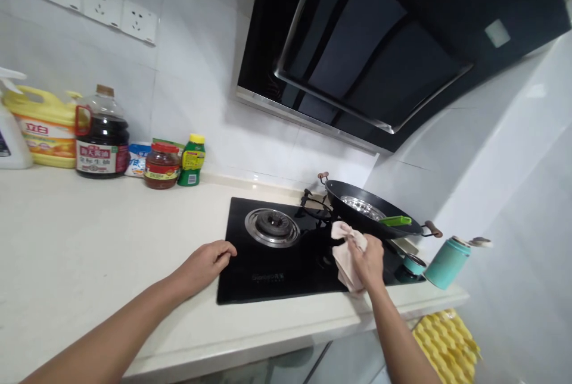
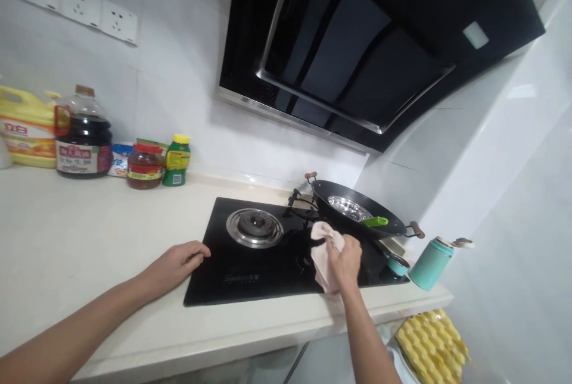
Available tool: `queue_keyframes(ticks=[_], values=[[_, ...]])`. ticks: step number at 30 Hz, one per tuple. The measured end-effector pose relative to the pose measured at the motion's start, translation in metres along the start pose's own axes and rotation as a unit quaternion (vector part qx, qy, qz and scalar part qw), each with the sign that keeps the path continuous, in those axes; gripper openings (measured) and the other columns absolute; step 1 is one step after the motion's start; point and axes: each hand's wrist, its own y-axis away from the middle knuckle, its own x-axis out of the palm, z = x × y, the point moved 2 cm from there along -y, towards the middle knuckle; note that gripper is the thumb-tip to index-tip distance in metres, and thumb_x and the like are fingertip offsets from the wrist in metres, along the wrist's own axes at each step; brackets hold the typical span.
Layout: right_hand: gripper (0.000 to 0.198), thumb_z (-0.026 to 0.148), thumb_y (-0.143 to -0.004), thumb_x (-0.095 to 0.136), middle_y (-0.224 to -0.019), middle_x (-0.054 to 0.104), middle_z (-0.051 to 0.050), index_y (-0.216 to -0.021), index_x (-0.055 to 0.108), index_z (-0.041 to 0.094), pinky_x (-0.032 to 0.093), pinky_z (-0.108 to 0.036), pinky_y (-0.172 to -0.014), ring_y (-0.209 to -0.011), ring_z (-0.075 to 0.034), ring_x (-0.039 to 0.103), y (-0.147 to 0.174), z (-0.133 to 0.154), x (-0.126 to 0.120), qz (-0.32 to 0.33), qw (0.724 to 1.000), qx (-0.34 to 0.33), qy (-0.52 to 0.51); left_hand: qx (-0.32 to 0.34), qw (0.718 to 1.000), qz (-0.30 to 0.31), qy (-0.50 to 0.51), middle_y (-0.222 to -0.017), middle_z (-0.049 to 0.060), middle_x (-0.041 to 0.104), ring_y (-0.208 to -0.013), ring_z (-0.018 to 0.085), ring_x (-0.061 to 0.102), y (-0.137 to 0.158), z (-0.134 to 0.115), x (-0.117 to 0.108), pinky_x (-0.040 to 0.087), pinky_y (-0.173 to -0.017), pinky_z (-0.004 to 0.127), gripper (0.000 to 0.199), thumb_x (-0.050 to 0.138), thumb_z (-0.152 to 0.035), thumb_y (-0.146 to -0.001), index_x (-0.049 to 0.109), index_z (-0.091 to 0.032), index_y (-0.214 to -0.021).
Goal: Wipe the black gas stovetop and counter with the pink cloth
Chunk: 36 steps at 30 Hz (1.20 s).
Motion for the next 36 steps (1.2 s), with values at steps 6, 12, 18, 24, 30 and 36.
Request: queue_keyframes(ticks=[6, 12, 18, 24, 30, 36], values=[[0.048, 0.045, -0.1, 0.032, -0.131, 0.065, -0.009, -0.14, 0.055, 0.029, 0.036, -0.047, -0.097, -0.115, -0.029, 0.06, -0.034, 0.031, 0.044, 0.177, 0.981, -0.038, 0.063, -0.035, 0.999, 0.004, 0.014, -0.091, 0.002, 0.075, -0.083, 0.023, 0.068, -0.002, 0.0, -0.001, 0.053, -0.079, 0.034, 0.03, 0.047, -0.039, -0.085, 0.072, -0.024, -0.094], [0.06, 0.065, -0.097, 0.033, -0.112, 0.072, -0.013, -0.108, 0.072, 0.021, 0.031, -0.051, -0.1, -0.111, -0.034, 0.06, -0.034, 0.028, 0.037, 0.266, 0.953, -0.08, 0.12, -0.008, 1.0, 0.009, 0.0, -0.1, 0.003, 0.073, -0.092, 0.024, 0.067, -0.004, 0.006, 0.002, 0.051, -0.085, 0.034, 0.03, 0.047, -0.038, -0.086, 0.072, -0.024, -0.095], [0.068, 0.065, -0.096, 0.035, -0.123, 0.067, -0.016, -0.141, 0.054, 0.018, 0.03, -0.049, -0.103, -0.123, -0.034, 0.052, -0.004, 0.022, 0.03, 0.234, 0.962, -0.069, 0.123, -0.018, 0.999, 0.021, 0.016, -0.097, 0.003, 0.072, -0.089, 0.023, 0.066, -0.002, 0.002, 0.002, 0.05, -0.083, 0.034, 0.028, 0.046, -0.036, -0.085, 0.071, -0.024, -0.091], [0.067, 0.051, -0.091, 0.049, -0.129, 0.064, -0.012, -0.152, 0.041, 0.024, 0.03, -0.05, -0.105, -0.118, -0.032, 0.054, 0.028, 0.01, 0.028, 0.124, 0.985, -0.076, 0.091, -0.029, 0.999, 0.022, 0.016, -0.095, 0.003, 0.07, -0.084, 0.022, 0.063, -0.003, 0.005, 0.005, 0.049, -0.081, 0.034, 0.027, 0.046, -0.035, -0.086, 0.07, -0.024, -0.092], [0.062, 0.028, -0.08, 0.052, -0.116, 0.069, -0.012, -0.141, 0.054, 0.02, 0.042, -0.041, -0.091, -0.101, -0.03, 0.058, 0.058, -0.012, 0.003, 0.143, 0.978, -0.099, 0.112, -0.023, 0.999, 0.04, 0.005, -0.097, 0.003, 0.066, -0.086, 0.022, 0.061, -0.002, 0.012, 0.01, 0.047, -0.085, 0.034, 0.028, 0.044, -0.036, -0.09, 0.07, -0.025, -0.096], [0.054, 0.03, -0.079, 0.047, -0.127, 0.067, -0.008, -0.13, 0.063, 0.022, 0.043, -0.039, -0.1, -0.108, -0.028, 0.06, 0.048, -0.078, -0.021, 0.18, 0.974, -0.131, 0.037, -0.022, 0.999, 0.04, -0.009, -0.092, 0.002, 0.062, -0.083, 0.021, 0.06, 0.001, 0.009, 0.012, 0.046, -0.08, 0.033, 0.027, 0.045, -0.032, -0.088, 0.07, -0.026, -0.093]])
